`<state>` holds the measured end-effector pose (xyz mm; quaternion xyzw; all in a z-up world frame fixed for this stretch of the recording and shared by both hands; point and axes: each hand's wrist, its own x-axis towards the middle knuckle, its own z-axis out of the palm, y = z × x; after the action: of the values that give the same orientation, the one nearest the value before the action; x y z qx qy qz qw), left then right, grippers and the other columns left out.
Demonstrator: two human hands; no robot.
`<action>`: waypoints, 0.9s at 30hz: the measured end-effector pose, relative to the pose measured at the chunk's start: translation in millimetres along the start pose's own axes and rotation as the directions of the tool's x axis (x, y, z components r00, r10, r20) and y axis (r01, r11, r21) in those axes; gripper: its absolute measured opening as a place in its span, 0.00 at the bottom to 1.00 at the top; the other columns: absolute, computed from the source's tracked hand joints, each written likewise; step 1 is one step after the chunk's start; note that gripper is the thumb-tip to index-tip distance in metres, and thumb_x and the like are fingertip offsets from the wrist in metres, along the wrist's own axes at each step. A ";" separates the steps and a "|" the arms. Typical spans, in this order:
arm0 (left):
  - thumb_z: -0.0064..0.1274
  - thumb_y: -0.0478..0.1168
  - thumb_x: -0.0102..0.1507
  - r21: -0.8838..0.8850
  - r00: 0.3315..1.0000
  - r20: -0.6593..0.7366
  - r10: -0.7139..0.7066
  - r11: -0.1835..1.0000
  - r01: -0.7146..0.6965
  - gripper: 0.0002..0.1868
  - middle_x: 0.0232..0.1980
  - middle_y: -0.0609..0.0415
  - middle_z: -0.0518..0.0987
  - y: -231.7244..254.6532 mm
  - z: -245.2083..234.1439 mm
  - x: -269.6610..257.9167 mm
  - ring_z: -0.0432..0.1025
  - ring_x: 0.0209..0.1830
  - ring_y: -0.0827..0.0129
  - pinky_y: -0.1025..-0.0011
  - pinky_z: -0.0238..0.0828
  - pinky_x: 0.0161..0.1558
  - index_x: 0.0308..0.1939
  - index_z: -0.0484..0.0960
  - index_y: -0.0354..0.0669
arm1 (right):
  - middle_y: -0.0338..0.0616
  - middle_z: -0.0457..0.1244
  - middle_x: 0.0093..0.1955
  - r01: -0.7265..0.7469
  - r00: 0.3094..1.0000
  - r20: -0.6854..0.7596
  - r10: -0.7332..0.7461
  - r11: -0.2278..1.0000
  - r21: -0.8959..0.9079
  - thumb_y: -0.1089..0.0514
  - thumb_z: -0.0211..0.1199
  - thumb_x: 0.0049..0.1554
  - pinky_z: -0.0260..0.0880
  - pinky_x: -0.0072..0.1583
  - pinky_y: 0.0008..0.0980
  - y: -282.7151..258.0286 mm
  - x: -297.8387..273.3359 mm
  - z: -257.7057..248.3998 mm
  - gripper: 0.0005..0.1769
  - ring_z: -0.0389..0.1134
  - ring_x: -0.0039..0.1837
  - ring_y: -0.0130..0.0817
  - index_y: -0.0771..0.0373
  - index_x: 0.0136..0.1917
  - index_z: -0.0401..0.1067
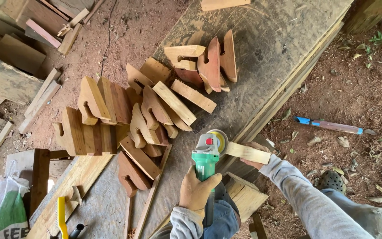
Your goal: Sand the edges of decorative wooden pieces using an angle grinder fitted with a sanding disc.
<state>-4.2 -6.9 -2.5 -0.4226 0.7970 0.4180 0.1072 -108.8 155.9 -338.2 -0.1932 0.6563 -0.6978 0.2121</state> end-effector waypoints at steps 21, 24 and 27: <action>0.66 0.50 0.48 0.075 0.996 -0.086 0.031 0.997 -0.025 0.20 0.29 0.56 0.83 -1.7 3.1 -4.3 0.74 0.24 0.69 0.73 0.73 0.32 0.36 0.81 0.44 | 0.39 0.74 0.50 -0.066 0.997 0.038 0.071 0.992 -0.109 0.61 0.76 0.42 0.79 0.52 0.27 -62.4 -15.3 -19.6 0.31 0.76 0.49 0.30 0.59 0.60 0.74; 0.65 0.53 0.49 0.262 0.987 -0.080 0.139 0.958 -0.114 0.24 0.31 0.55 0.86 -2.9 7.4 -11.0 0.79 0.24 0.65 0.70 0.79 0.34 0.43 0.79 0.46 | 0.39 0.73 0.51 -0.121 0.987 0.080 0.143 0.966 -0.230 0.57 0.74 0.45 0.79 0.55 0.27 -76.3 -20.7 -25.5 0.31 0.77 0.51 0.31 0.59 0.62 0.70; 0.65 0.56 0.48 0.262 0.980 -0.051 0.193 0.949 -0.174 0.30 0.33 0.54 0.86 -3.2 14.5 -15.5 0.80 0.27 0.63 0.68 0.79 0.36 0.48 0.79 0.44 | 0.35 0.73 0.45 -0.023 0.997 0.065 0.050 0.930 -0.366 0.54 0.72 0.44 0.79 0.46 0.26 -73.0 -20.1 -30.5 0.25 0.76 0.43 0.29 0.56 0.56 0.73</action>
<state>5.2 12.2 -5.3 -0.3450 0.8836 0.3034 0.0909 -111.8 195.9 -267.1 -0.2425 0.7698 -0.5521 0.2094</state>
